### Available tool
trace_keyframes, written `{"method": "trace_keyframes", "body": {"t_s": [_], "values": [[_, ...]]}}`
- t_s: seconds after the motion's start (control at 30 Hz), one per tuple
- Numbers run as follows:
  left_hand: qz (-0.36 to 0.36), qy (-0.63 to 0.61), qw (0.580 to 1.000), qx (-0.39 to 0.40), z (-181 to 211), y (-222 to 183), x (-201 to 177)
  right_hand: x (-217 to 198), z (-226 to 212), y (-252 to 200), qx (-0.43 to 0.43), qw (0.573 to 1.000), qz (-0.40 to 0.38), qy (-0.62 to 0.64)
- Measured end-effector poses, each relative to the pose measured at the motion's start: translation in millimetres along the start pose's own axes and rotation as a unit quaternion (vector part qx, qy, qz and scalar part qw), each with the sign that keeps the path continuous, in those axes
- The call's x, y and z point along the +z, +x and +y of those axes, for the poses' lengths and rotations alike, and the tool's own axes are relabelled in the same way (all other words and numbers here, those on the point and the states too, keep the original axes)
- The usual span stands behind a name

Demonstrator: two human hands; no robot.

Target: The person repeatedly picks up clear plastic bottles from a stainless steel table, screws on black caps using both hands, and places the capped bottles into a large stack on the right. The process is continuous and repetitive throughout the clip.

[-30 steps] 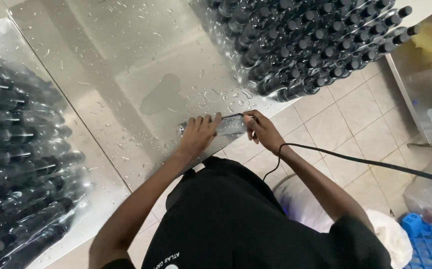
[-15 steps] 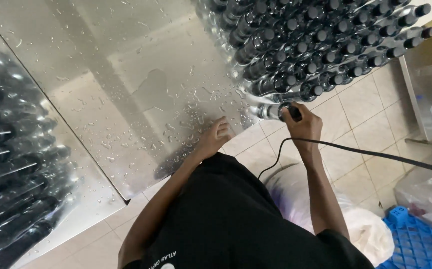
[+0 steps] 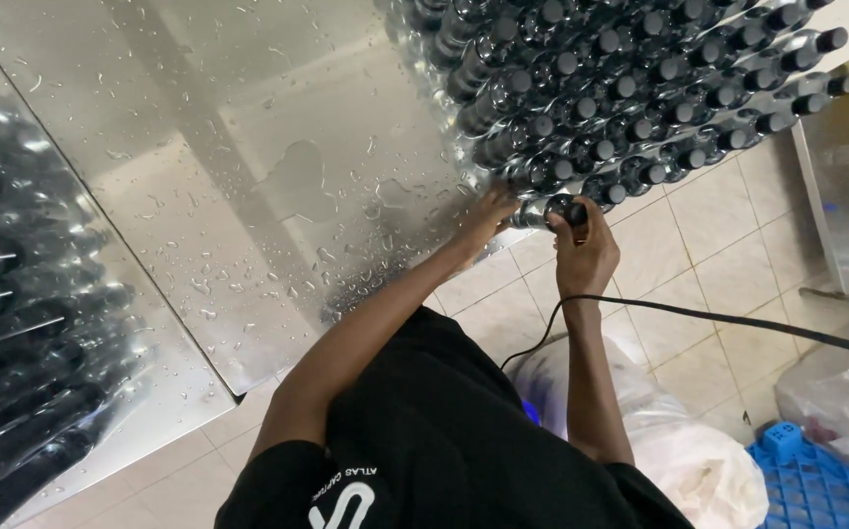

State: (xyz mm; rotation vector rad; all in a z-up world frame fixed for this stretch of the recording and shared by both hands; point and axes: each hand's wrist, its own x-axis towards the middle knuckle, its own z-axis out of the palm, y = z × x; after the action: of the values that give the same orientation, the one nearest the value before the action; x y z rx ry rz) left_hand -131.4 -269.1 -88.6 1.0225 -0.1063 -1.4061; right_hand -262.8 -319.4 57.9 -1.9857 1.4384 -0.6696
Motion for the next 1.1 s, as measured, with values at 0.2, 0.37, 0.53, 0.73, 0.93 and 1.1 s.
{"method": "trace_keyframes", "body": {"t_s": [0.2,0.37,0.53,0.73,0.93,1.1], "values": [[0.006,0.025,0.998,-0.065,-18,-17,-45,-9,6,2,-0.136,0.983,0.014,-0.124],[0.026,0.052,0.996,-0.064,37,-124,-119,-47,-45,-3,-0.088,0.987,-0.081,-0.108],[0.195,0.003,0.979,0.066,-7,-211,-258,15,-92,17,-0.168,0.806,-0.514,0.239],[0.349,-0.073,0.926,0.126,32,-355,-279,229,-160,-46,-0.365,0.757,-0.541,-0.03],[0.454,-0.026,0.859,0.237,33,-413,-281,301,-327,-185,-0.503,0.647,-0.57,-0.061],[0.435,-0.024,0.849,0.3,9,-427,-301,426,-400,-258,-0.619,0.563,-0.546,0.046]]}}
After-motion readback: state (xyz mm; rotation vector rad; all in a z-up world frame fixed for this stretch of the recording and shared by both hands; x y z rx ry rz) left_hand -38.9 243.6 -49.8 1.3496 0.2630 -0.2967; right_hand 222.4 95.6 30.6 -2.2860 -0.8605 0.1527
